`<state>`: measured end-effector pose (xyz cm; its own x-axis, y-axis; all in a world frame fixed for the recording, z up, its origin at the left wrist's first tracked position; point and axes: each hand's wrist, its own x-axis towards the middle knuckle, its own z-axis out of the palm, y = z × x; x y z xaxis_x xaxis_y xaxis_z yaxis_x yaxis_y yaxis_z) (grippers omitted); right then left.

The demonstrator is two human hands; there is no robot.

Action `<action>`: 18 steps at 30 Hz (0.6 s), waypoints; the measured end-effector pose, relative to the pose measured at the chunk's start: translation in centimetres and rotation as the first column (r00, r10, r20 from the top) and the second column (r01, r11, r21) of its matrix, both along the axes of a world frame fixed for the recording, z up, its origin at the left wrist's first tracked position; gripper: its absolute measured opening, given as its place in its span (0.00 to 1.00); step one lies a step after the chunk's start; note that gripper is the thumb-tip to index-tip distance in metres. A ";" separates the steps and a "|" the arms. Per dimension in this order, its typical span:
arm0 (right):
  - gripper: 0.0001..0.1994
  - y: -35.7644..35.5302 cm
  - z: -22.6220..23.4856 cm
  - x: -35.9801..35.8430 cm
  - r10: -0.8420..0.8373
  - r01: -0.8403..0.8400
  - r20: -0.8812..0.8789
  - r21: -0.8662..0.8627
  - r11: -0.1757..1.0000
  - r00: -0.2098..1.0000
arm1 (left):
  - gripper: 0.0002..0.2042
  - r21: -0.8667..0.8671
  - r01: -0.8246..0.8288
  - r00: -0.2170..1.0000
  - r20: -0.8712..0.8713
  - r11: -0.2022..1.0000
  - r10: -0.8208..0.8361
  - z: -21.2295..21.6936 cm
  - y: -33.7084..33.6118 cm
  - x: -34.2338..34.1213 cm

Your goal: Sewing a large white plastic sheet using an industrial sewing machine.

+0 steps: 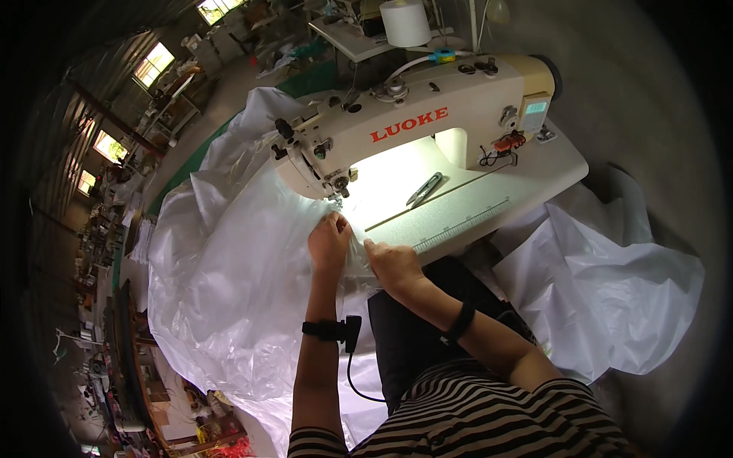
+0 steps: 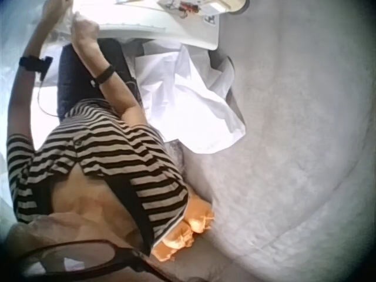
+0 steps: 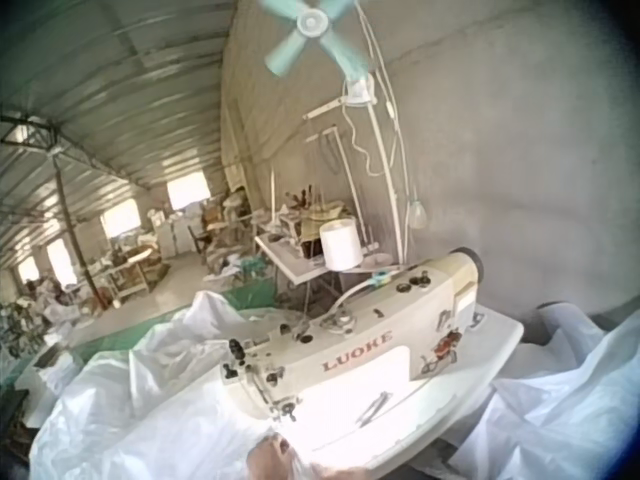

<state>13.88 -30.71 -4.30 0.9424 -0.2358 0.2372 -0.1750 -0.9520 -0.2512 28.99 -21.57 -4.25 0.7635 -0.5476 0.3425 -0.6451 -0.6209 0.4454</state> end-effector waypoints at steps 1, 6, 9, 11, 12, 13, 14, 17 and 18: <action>0.15 0.1 0.0 0.0 0.007 -0.006 0.013 -0.042 0.999 1.000 | 0.06 -0.002 0.000 1.000 0.001 1.000 0.000 0.2 0.2 -0.2; 0.15 0.3 -0.4 0.1 0.024 -0.019 0.057 -0.087 0.996 0.998 | 0.03 -0.138 0.090 0.987 0.147 0.986 -0.069 0.6 2.8 -3.0; 0.18 0.1 -0.8 -0.2 0.009 -0.007 0.018 -0.147 0.989 1.000 | 0.06 -0.049 0.176 0.948 0.276 0.983 -0.156 0.1 4.1 -4.4; 0.20 0.0 -0.8 -0.3 0.074 -0.061 0.102 -0.124 0.990 0.992 | 0.07 -0.019 0.165 0.955 0.252 0.986 -0.155 0.0 4.3 -4.5; 0.20 0.0 -0.8 -0.3 0.084 -0.076 0.076 -0.109 0.991 0.994 | 0.07 -0.033 0.172 0.955 0.251 0.985 -0.159 0.0 4.2 -4.3; 0.20 -0.1 -0.7 -0.3 0.085 -0.079 0.113 -0.062 0.995 0.990 | 0.07 -0.009 0.168 0.958 0.239 0.986 -0.161 0.2 4.0 -4.0; 0.20 -0.2 -0.6 -0.4 0.068 -0.066 0.142 -0.018 0.998 0.987 | 0.09 -0.010 0.144 0.978 0.157 0.990 -0.140 0.4 3.8 -3.8; 0.20 -0.6 0.0 -0.6 -0.002 -0.002 0.077 0.053 0.999 0.997 | 0.12 -0.135 0.091 0.996 0.018 0.987 -0.089 1.5 3.8 -4.3; 0.20 -0.9 0.2 -0.7 -0.006 0.002 0.077 0.053 0.999 0.997 | 0.14 -0.292 0.063 0.995 -0.053 0.954 -0.082 1.9 4.1 -4.9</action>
<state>13.18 -31.61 -4.09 0.9206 -0.2540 0.2966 -0.1572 -0.9364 -0.3138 24.07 -17.51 -2.40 0.7507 -0.4871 0.4462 -0.6480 -0.4118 0.6407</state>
